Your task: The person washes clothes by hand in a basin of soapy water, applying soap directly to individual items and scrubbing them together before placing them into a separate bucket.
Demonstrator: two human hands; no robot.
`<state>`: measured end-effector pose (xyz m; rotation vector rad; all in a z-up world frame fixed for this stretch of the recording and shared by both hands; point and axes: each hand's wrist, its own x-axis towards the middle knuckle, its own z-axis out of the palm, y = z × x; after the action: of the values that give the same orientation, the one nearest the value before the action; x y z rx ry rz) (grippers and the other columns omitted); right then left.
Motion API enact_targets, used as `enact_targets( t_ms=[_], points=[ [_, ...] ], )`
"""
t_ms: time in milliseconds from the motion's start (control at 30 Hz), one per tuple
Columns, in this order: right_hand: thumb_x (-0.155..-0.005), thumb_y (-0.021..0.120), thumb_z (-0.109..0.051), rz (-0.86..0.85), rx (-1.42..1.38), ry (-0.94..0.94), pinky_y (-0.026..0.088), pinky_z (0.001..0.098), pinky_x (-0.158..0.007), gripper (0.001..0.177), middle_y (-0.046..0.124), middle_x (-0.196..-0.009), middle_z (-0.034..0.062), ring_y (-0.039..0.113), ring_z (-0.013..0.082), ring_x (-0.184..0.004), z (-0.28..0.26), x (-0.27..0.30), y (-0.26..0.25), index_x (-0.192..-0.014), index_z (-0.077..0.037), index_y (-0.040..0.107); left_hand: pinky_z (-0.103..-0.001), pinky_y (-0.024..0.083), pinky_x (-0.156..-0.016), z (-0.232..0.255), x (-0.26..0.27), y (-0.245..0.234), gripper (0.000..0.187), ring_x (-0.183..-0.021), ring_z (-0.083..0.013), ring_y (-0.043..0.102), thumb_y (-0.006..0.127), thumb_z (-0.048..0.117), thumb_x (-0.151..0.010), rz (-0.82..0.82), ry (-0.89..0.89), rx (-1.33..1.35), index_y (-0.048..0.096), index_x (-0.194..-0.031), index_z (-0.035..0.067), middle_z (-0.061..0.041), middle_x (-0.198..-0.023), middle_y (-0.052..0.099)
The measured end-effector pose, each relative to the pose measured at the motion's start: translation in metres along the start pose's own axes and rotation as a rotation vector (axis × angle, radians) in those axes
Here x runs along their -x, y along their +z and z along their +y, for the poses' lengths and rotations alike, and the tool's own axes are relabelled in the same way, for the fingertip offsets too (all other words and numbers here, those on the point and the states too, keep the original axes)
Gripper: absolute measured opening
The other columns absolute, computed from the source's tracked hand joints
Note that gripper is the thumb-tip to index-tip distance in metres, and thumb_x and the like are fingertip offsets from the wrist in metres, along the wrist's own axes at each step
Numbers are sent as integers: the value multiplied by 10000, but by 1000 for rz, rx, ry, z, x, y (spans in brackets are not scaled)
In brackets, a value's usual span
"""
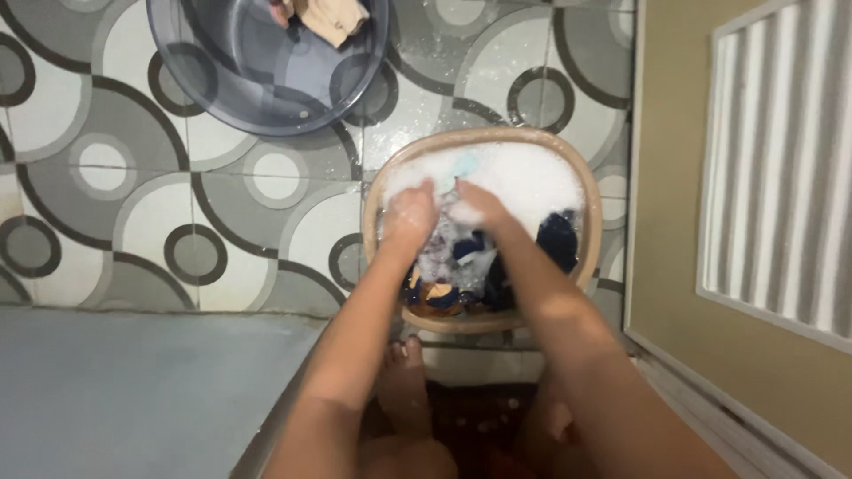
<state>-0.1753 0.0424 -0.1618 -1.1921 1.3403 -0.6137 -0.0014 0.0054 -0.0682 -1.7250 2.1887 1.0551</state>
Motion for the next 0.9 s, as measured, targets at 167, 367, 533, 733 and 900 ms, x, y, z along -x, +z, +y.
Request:
enact_targets(
  t_ms=[167,367,533,733,900],
  points=[
    [-882,772,-90,102,-449,-188,531,337,-1042,212,706,-1148,58,673,185,-1112,-97,46,-54,-1080,-59,704,-333,534,-805,3,30,-53,197,-837,-216,706,726,279,-903,219,-87,799,707,-908,83,-80,-896,757],
    [-849,733,-18,87,-280,21,544,260,-910,296,725,-1096,39,668,126,-1006,-194,91,-89,-1131,-105,711,-328,420,-764,-24,14,-72,205,-840,-180,510,705,183,-961,270,189,1103,627,-889,8,-39,-843,554],
    [-893,712,-15,160,-187,30,559,273,-771,203,738,-983,65,675,134,-877,-235,132,-101,-1089,-65,736,-331,468,-906,-29,28,-89,195,-994,-219,601,742,177,-853,455,269,765,687,-776,6,-102,-1034,632],
    [-952,708,-8,348,-267,-116,602,267,-702,97,738,-934,73,695,146,-801,-277,161,-104,-1029,-67,714,-284,457,-760,-8,49,-129,170,-811,-178,556,777,200,-865,323,207,786,690,-779,82,-61,-863,621],
    [-929,735,36,389,-307,-267,528,241,-700,220,718,-1039,60,651,120,-872,-280,172,-130,-1106,-93,711,-263,357,-640,2,71,-165,273,-704,-83,452,762,128,-952,129,396,1221,607,-732,82,41,-753,535]
  ],
)
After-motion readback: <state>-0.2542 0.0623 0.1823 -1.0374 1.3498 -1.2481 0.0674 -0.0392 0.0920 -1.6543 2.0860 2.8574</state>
